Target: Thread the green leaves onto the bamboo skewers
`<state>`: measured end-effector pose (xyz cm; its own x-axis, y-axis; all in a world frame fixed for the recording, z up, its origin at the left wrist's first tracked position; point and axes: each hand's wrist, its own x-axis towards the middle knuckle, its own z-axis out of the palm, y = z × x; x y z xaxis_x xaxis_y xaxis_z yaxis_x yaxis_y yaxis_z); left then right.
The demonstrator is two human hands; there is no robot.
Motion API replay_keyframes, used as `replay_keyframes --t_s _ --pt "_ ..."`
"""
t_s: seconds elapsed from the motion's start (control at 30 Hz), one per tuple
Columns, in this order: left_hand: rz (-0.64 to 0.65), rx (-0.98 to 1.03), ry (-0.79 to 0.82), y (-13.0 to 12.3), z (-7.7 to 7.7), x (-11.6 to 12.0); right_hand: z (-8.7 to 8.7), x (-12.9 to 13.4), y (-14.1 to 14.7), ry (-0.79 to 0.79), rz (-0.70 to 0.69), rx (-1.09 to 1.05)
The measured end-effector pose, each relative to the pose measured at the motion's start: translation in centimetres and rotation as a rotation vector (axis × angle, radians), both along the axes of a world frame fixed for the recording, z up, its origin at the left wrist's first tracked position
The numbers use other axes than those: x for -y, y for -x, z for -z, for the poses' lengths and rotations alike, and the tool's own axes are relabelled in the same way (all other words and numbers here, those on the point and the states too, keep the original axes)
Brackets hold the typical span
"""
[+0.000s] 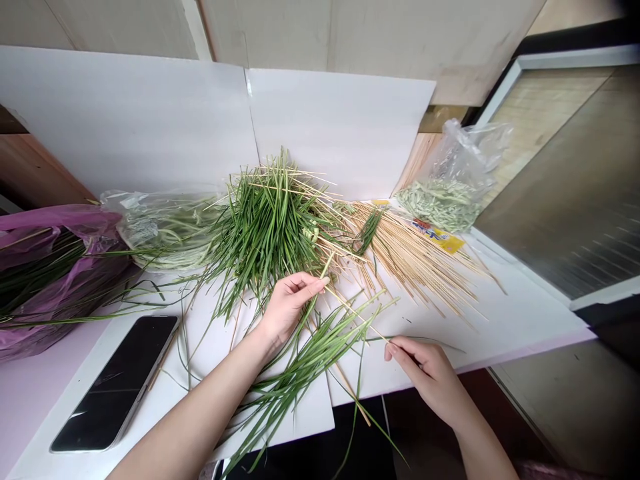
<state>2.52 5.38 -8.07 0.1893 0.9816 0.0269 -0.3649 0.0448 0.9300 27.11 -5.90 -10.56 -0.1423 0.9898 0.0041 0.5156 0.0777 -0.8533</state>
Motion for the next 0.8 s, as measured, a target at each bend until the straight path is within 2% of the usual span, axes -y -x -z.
replay_keyframes --t_s 0.1,0.27,0.33,0.4,0.5,0.6,0.67,0.73,0.8 --pt "0.063 -0.066 -0.008 -0.5 0.2 0.6 -0.3 0.0 0.6 -0.003 0.008 -0.010" --pt "0.238 -0.199 0.019 -1.4 1.6 1.5 -0.7 0.2 1.4 0.008 0.025 -0.017" --pt "0.279 -0.255 -0.017 -1.4 1.5 1.5 -0.5 0.2 1.5 0.015 0.023 -0.021" --pt "0.327 -0.367 -0.112 -0.9 0.4 1.3 -0.2 0.2 1.3 0.014 0.021 -0.019" --pt "0.373 -0.666 -0.300 1.1 -3.0 1.4 0.5 0.0 1.0 -0.001 0.031 -0.008" --pt "0.244 -0.881 -0.356 5.3 -6.7 2.6 1.0 0.0 0.9 -0.014 0.049 0.001" --pt "0.099 -0.971 -0.320 9.2 -8.0 4.3 1.0 0.1 0.9 -0.017 0.064 0.007" --pt "-0.140 -1.078 -0.254 13.5 -8.1 6.6 1.0 0.2 0.9 -0.014 0.071 0.010" --pt "-0.380 -1.137 -0.195 17.5 -7.1 9.1 1.1 0.2 0.8 -0.013 0.066 0.007"
